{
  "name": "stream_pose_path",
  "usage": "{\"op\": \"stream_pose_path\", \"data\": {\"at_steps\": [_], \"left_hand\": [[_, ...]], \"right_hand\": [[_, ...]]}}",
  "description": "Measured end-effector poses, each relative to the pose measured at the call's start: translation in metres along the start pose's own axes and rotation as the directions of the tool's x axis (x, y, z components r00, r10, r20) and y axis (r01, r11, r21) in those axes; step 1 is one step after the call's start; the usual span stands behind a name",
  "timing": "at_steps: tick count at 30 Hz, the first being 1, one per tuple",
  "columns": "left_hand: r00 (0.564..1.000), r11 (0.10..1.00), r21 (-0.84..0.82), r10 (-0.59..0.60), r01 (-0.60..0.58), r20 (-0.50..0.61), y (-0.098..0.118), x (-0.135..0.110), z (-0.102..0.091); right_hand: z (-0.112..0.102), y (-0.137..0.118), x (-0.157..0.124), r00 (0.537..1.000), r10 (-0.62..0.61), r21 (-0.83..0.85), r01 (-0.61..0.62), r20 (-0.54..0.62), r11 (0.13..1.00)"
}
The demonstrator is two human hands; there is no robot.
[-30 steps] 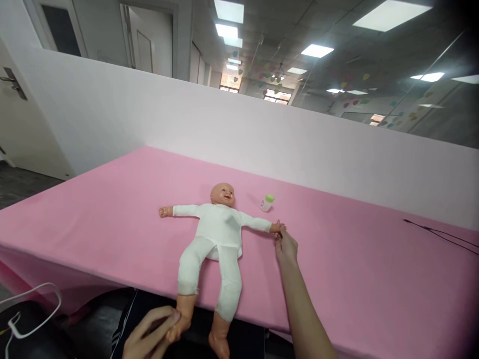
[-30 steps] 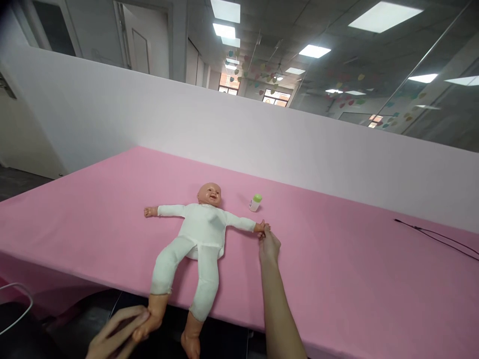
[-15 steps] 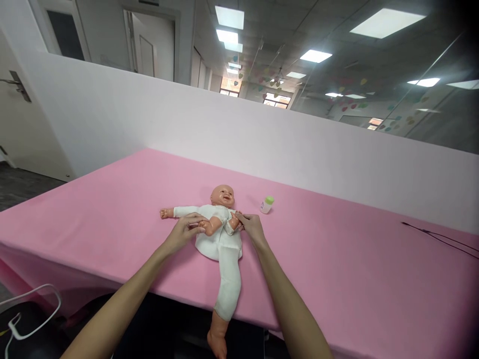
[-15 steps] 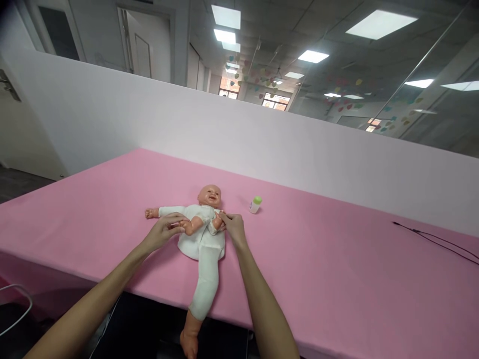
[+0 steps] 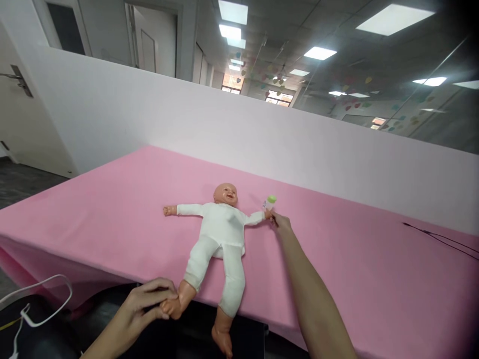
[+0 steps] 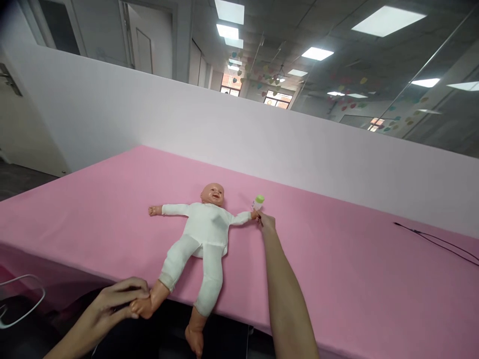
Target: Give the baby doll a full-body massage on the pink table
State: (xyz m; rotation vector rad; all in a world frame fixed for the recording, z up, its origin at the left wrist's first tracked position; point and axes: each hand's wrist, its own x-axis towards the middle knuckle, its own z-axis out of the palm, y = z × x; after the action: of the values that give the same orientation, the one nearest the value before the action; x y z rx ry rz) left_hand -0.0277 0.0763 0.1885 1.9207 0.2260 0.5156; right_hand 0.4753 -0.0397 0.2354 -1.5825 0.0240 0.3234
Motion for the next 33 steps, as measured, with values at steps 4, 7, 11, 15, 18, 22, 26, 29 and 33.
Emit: {"op": "stream_pose_path", "data": {"at_steps": [4, 7, 11, 15, 18, 22, 26, 29, 33], "left_hand": [[0.999, 0.998, -0.040, -0.043, 0.042, -0.030, -0.017, -0.011, 0.012], [0.992, 0.998, -0.065, -0.035, 0.027, -0.120, -0.017, -0.002, 0.012], [0.959, 0.996, -0.084, -0.041, 0.018, -0.282, -0.002, 0.042, 0.008], [0.940, 0.994, -0.096, 0.024, -0.060, -0.340, 0.004, 0.114, 0.014], [0.949, 0.986, -0.099, 0.101, -0.136, -0.298, -0.004, 0.159, 0.023], [0.957, 0.979, -0.136, 0.113, -0.154, -0.269, -0.011, 0.174, 0.028], [0.970, 0.988, -0.133, 0.050, -0.084, -0.239, 0.005, 0.134, 0.015], [0.989, 0.994, -0.093, 0.034, -0.048, -0.147, 0.016, 0.084, 0.000], [0.999, 0.997, -0.081, 0.013, -0.016, -0.030, 0.006, 0.024, -0.007]], "right_hand": [[-0.004, 0.018, -0.008, 1.000, 0.008, 0.043, -0.008, -0.008, 0.999], [0.003, 0.007, -0.019, 0.998, -0.037, 0.103, 0.033, 0.040, 0.994], [0.017, -0.012, -0.047, 0.963, -0.144, 0.131, 0.116, 0.230, 0.985], [0.030, -0.011, -0.092, 0.787, -0.289, -0.035, 0.366, 0.545, 0.930], [0.035, -0.001, -0.120, 0.712, -0.280, -0.159, 0.482, 0.644, 0.862], [0.037, 0.003, -0.125, 0.694, -0.272, -0.194, 0.514, 0.666, 0.836], [0.033, -0.014, -0.082, 0.782, -0.331, -0.097, 0.443, 0.529, 0.891], [0.023, -0.028, -0.037, 0.916, -0.272, 0.028, 0.277, 0.296, 0.961], [0.004, -0.017, -0.001, 0.996, -0.071, 0.015, 0.070, 0.062, 0.997]]}}
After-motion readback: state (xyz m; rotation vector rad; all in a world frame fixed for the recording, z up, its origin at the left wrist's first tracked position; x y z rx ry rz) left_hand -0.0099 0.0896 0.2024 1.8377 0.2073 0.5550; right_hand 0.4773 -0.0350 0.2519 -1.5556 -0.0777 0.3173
